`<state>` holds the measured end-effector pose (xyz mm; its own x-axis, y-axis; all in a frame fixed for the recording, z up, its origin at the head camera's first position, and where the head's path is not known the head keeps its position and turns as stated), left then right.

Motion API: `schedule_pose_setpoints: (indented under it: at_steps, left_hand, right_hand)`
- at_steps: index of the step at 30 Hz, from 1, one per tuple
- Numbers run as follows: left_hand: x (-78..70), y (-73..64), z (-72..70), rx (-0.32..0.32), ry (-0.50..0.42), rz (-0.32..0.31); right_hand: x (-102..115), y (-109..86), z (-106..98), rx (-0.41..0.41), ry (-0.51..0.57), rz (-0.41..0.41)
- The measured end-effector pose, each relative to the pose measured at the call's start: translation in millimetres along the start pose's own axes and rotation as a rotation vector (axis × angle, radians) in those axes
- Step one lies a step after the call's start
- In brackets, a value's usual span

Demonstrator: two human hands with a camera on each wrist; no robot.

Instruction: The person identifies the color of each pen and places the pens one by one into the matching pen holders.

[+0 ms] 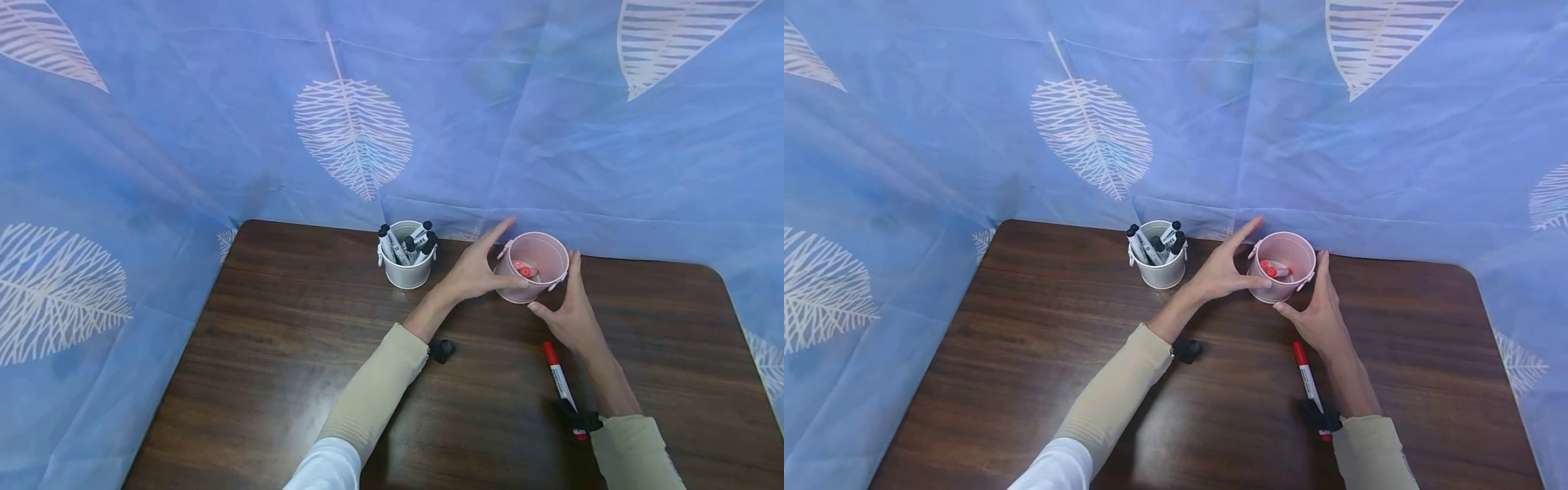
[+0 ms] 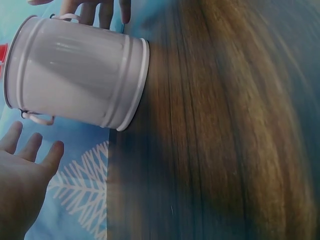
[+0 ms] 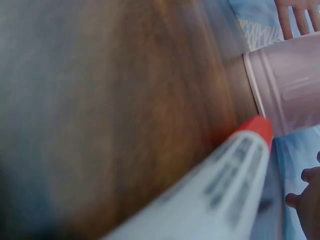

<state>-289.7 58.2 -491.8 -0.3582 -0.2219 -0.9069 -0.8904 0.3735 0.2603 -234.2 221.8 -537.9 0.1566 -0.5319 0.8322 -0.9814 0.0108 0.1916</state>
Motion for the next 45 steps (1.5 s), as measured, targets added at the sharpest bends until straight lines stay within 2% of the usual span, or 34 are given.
schedule_pose_setpoints:
  at_steps: [7,14,18,25,34,38,45]
  left_hand:
    - [0.4,0.8,4.0,0.011,0.006,0.006]
    - [2.6,2.4,9.1,0.028,0.031,-0.008]
    - [3.4,4.7,9.8,0.014,0.019,-0.017]
    - [10.2,0.2,16.4,0.016,0.012,-0.049]
    - [9.8,2.8,20.1,0.0,-0.012,-0.048]
    - [13.1,2.0,21.5,-0.006,0.008,-0.056]
    - [15.3,-0.6,22.3,-0.017,-0.008,-0.051]
  right_hand:
    - [-8.8,-11.5,-0.6,0.016,-0.092,0.034]
    - [-13.5,-23.0,-3.9,0.003,-0.166,0.025]
    - [-12.5,-29.5,-8.3,-0.003,-0.181,-0.008]
    - [-19.7,-44.2,-8.5,0.041,-0.212,-0.001]
    - [-18.2,-46.9,-9.4,0.051,-0.217,0.012]
    - [-18.1,-49.6,-9.9,0.066,-0.225,0.023]
    - [-19.0,-55.7,-8.4,0.088,-0.254,0.0]
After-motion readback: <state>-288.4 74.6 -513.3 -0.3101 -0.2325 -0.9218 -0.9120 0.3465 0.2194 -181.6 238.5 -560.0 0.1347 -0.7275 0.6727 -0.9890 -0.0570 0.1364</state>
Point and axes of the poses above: each hand's wrist, its own y-axis towards the middle knuckle, its own z-axis out of the palm, x = y × z, the point moved 10 cm from there along y, towards the middle knuckle, and after that the axes turned 9 degrees about -x, right-handed, at the moved point
